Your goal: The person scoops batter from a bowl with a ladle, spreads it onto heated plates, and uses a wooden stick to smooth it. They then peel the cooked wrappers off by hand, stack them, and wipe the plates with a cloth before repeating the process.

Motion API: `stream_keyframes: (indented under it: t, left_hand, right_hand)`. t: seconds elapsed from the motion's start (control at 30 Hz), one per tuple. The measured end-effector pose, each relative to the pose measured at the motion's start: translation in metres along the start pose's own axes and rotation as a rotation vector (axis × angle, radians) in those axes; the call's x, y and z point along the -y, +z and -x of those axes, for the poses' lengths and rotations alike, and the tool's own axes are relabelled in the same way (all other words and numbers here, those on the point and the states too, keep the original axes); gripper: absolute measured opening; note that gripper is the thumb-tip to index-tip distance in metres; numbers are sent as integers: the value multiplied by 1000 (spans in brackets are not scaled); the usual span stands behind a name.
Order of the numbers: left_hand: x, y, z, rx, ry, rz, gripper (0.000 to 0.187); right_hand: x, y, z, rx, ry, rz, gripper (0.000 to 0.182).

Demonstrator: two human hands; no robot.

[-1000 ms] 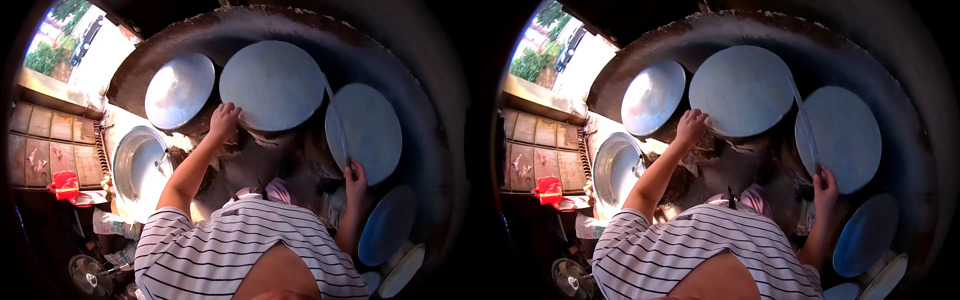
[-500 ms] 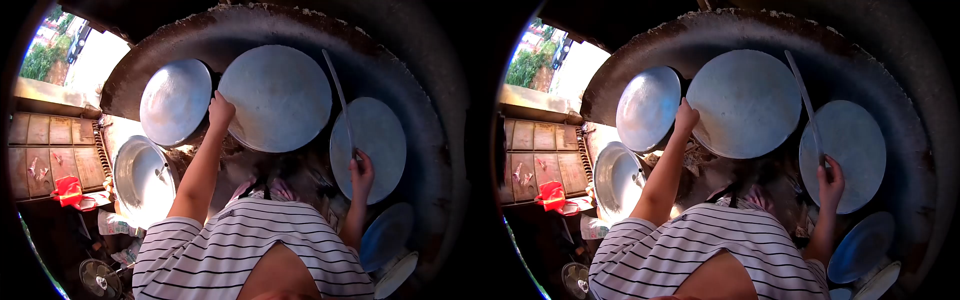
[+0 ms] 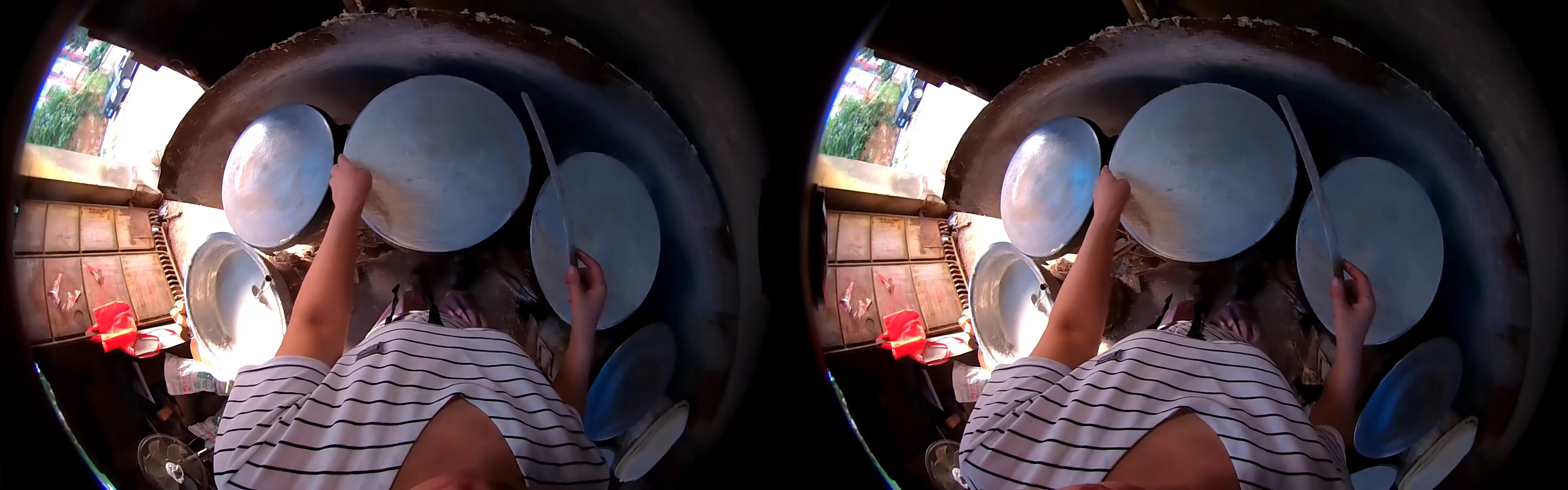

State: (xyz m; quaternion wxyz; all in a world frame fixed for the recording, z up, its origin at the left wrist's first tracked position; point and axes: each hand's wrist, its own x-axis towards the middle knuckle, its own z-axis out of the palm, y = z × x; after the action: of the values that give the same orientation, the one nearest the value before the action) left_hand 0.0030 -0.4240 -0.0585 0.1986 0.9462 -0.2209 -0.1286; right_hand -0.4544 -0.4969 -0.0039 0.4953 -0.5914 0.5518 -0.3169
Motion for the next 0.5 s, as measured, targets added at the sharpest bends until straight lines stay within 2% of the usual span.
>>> stream_keyframes:
  t: [0.1, 0.2, 0.23, 0.33, 0.37, 0.5]
  left_hand:
    - [2, 2, 0, -63, 22, -11, 45]
    - [3, 0, -4, -33, 9, -61, 45]
    - [8, 7, -9, -129, 18, -66, 40]
    - [13, 3, -20, -147, 13, 13, 34]
    - [19, 9, -26, -213, 18, 29, 30]
    - [20, 4, -32, -158, -26, 52, 27]
  right_hand:
    - [-10, -7, -2, -38, -7, 44, 32]
    - [-19, -16, -7, -83, -19, 150, 32]
    - [-21, -18, -9, -83, -20, 138, 32]
    - [-23, -23, -11, -84, -14, 116, 32]
    - [-23, -24, -12, -84, -4, 118, 32]
    - [-23, -24, -14, -76, 5, 121, 32]
